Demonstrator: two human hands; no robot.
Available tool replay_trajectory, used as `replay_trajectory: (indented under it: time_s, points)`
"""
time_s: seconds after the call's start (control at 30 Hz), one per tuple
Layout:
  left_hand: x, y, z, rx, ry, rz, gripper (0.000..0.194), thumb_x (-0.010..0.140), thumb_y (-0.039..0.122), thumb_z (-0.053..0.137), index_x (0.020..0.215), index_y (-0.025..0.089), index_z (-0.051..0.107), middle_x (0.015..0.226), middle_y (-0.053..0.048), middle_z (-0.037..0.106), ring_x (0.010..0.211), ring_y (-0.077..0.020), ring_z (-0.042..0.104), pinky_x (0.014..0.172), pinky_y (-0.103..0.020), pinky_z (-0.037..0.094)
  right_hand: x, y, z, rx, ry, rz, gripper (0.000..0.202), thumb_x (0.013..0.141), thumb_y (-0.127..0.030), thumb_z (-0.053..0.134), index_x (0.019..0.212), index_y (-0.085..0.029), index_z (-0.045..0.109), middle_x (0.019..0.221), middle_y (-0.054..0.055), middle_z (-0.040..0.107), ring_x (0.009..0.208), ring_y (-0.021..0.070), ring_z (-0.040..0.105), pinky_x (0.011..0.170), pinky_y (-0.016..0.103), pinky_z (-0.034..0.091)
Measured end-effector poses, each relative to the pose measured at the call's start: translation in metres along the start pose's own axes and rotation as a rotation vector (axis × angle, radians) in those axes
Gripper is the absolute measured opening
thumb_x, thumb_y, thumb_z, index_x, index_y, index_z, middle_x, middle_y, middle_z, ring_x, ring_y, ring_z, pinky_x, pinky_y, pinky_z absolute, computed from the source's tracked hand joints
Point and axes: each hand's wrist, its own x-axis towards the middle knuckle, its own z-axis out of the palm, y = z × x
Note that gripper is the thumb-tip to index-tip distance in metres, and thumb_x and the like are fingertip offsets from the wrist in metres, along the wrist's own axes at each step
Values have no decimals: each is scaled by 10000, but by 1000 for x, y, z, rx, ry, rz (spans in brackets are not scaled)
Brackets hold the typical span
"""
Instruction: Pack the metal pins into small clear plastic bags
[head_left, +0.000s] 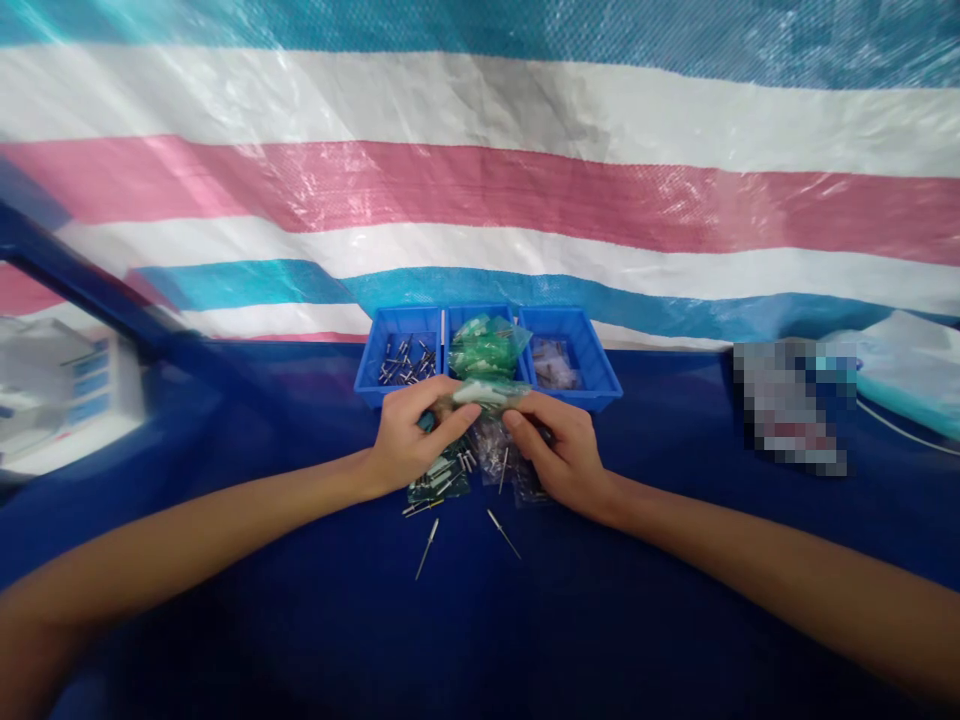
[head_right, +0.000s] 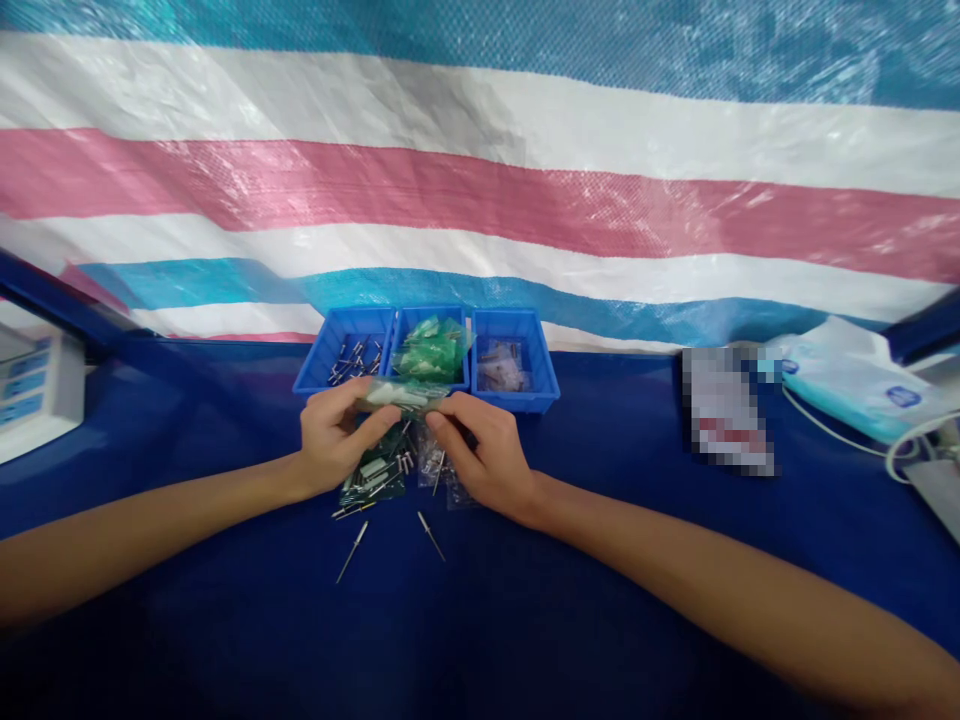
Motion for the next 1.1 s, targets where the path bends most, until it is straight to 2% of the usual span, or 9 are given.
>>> replay_trajectory:
  time_s: [0.2, 0.27, 0.37, 0.47, 0.63, 0.73, 0.9, 1.0, 1.1]
  points:
    - [7, 3, -10, -55, 215, -51, 72, 817, 239, 520, 816, 180, 560, 611, 34, 500, 478, -50, 441, 444, -191, 391, 0, -2, -1, 50, -9, 41, 196, 883, -196, 408, 852, -162, 598, 606, -17, 519, 511, 85, 470, 517, 222, 390]
    - [9, 3, -10, -54, 234, -60, 92, 832, 252, 490, 814, 178, 541, 657, 22, 507, 491, -53, 444, 453, -203, 397, 0, -2, 0, 60, -9, 60, 189, 882, -198, 409, 851, -166, 593, 590, -24, 505, 491, 80, 457, 495, 219, 381]
    - [9, 3, -9, -17, 115, -42, 92, 816, 246, 504, 785, 166, 535, 647, 20, 506, 488, -53, 439, 454, -204, 388, -2, -1, 1, 129, -6, 91, 145, 869, -207, 441, 957, -181, 552, 605, -38, 494, 469, 70, 436, 451, 202, 362]
    - [9, 2, -6, 31, -19, 59, 83, 790, 218, 518, 742, 153, 540, 617, 12, 522, 512, -67, 462, 471, -203, 391, -3, 2, 3, 202, 37, 77, 233, 839, -213, 505, 1069, -198, 473, 670, -41, 492, 508, 67, 452, 462, 194, 381]
    - [16, 3, -8, 106, -46, 195, 36, 761, 157, 526, 766, 128, 547, 681, -19, 561, 533, -67, 473, 503, -201, 406, -3, 4, 4, 227, 68, 105, 232, 837, -197, 516, 1062, -209, 461, 688, -49, 464, 508, 51, 438, 459, 184, 370]
    - [26, 1, -13, 221, -107, 186, 67, 775, 165, 502, 765, 131, 559, 641, -1, 547, 487, -56, 414, 475, -187, 373, -3, 5, 5, 261, 90, 123, 193, 865, -205, 473, 1057, -212, 464, 689, -51, 461, 478, 40, 412, 441, 183, 349]
    - [39, -5, -20, 536, -349, 126, 194, 814, 223, 417, 786, 137, 589, 681, -14, 571, 568, -86, 482, 495, -191, 357, -2, 5, 6, 285, 125, 184, 164, 886, -243, 440, 1039, -203, 484, 685, -42, 444, 476, 47, 407, 433, 197, 338]
    - [42, -6, -20, 705, -417, 149, 221, 820, 241, 396, 818, 143, 595, 728, -23, 594, 603, -101, 514, 470, -192, 317, -2, 5, 6, 279, 121, 180, 155, 889, -244, 435, 1028, -202, 490, 686, -40, 446, 480, 50, 408, 437, 202, 342]
    - [46, -2, -21, 840, -451, 187, 214, 815, 237, 396, 800, 152, 591, 734, -19, 599, 537, -97, 495, 432, -206, 243, -3, 5, 6, 272, 115, 176, 149, 893, -251, 428, 1017, -203, 494, 690, -37, 451, 485, 52, 412, 436, 202, 341]
